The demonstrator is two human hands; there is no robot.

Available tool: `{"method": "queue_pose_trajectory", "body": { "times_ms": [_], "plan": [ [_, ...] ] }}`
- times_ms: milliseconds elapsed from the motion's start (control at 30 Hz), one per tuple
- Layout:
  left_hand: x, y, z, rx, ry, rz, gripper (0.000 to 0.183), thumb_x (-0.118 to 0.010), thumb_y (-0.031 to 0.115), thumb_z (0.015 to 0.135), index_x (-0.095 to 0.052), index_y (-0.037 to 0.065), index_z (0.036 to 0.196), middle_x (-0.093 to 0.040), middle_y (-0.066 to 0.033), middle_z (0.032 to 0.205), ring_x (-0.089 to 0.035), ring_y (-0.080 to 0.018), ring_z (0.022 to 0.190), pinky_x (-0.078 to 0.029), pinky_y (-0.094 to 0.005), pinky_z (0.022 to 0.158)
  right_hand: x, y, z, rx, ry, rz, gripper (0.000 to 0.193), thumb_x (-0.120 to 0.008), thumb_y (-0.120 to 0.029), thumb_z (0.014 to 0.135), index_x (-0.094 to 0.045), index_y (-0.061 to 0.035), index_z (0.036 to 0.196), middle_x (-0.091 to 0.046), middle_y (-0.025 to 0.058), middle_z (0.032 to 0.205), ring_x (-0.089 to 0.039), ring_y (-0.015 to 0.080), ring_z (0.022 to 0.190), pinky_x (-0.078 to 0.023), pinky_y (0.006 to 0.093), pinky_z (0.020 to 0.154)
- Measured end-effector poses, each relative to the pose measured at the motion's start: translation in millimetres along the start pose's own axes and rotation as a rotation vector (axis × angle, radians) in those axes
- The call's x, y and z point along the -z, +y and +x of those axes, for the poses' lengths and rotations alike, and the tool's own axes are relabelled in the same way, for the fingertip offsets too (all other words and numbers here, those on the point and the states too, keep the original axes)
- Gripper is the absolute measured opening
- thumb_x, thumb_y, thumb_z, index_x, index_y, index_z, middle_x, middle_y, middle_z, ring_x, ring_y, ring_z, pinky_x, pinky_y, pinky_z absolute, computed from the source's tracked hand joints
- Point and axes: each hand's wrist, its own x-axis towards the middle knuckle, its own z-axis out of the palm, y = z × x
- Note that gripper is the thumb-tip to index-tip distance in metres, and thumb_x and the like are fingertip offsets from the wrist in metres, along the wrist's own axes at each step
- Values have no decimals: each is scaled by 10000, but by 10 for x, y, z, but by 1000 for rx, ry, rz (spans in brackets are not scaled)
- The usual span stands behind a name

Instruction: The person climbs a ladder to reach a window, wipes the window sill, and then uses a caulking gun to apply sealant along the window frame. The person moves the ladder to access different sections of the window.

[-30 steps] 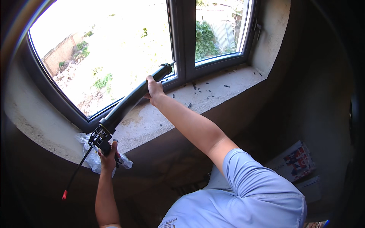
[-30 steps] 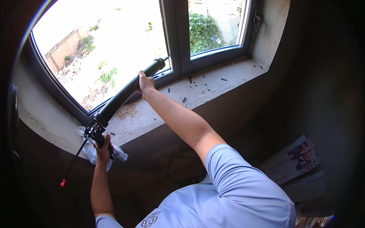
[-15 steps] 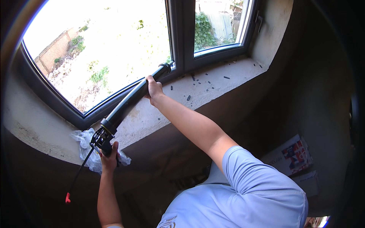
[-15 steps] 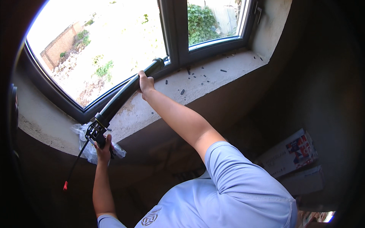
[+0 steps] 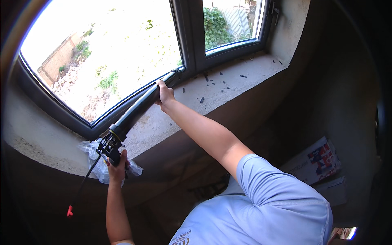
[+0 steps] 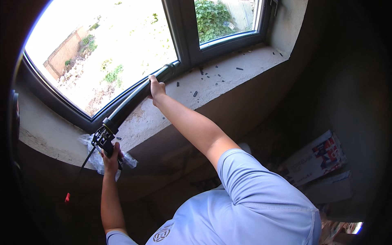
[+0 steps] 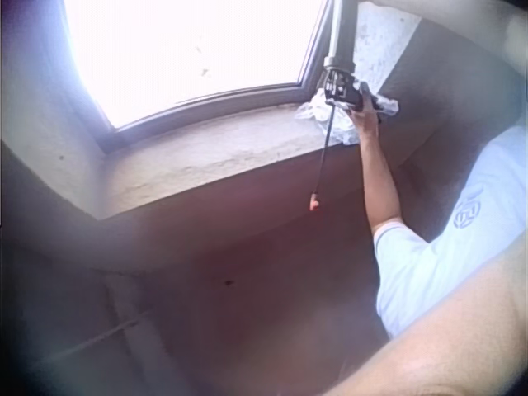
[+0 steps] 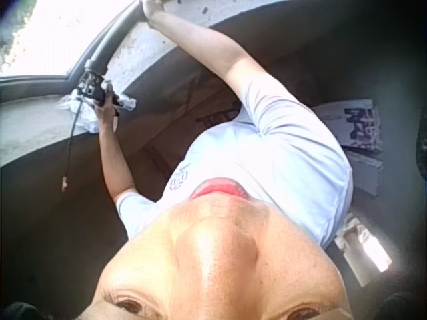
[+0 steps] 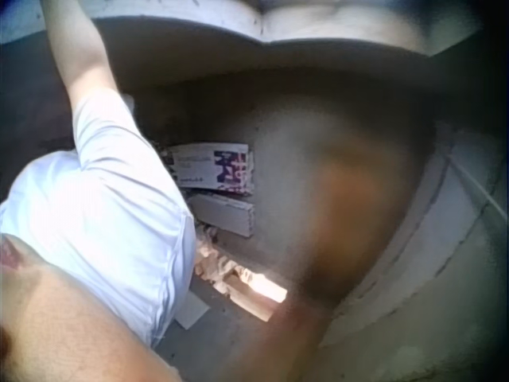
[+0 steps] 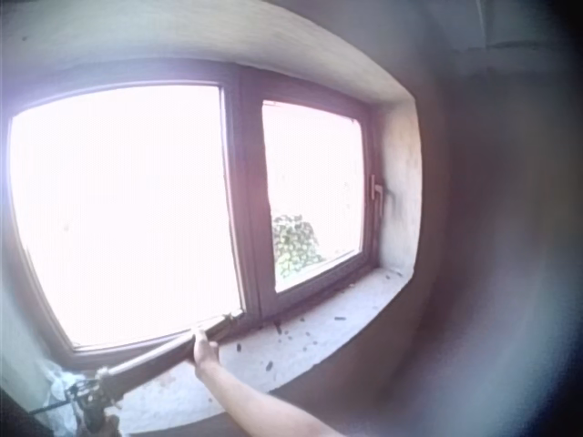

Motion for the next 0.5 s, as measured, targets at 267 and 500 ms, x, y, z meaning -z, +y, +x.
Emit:
{"method": "queue_pose_trajectory", "body": {
  "times_ms": [267, 500],
  "plan": [
    [195, 662, -14, 70, -429, -417, 489, -654, 501, 981, -620, 14, 957, -513, -23, 688, -519, -116, 569, -395, -283, 497, -135, -214, 22, 2, 130, 149, 477, -586, -445, 944, -569, -10, 1141, -637, 125, 1028, -650, 218, 813, -541, 386, 557],
    [112, 1120, 49, -11, -467, -428, 653, -417, 644, 1027, -518, 7, 1131, -477, -20, 743, -430, -90, 521, -328, -251, 459, -94, -365, 74, -22, -49, 297, 539, -506, -490, 993, -519, -20, 1256, -644, 154, 1081, -687, 258, 862, -599, 431, 666]
  ]
}}
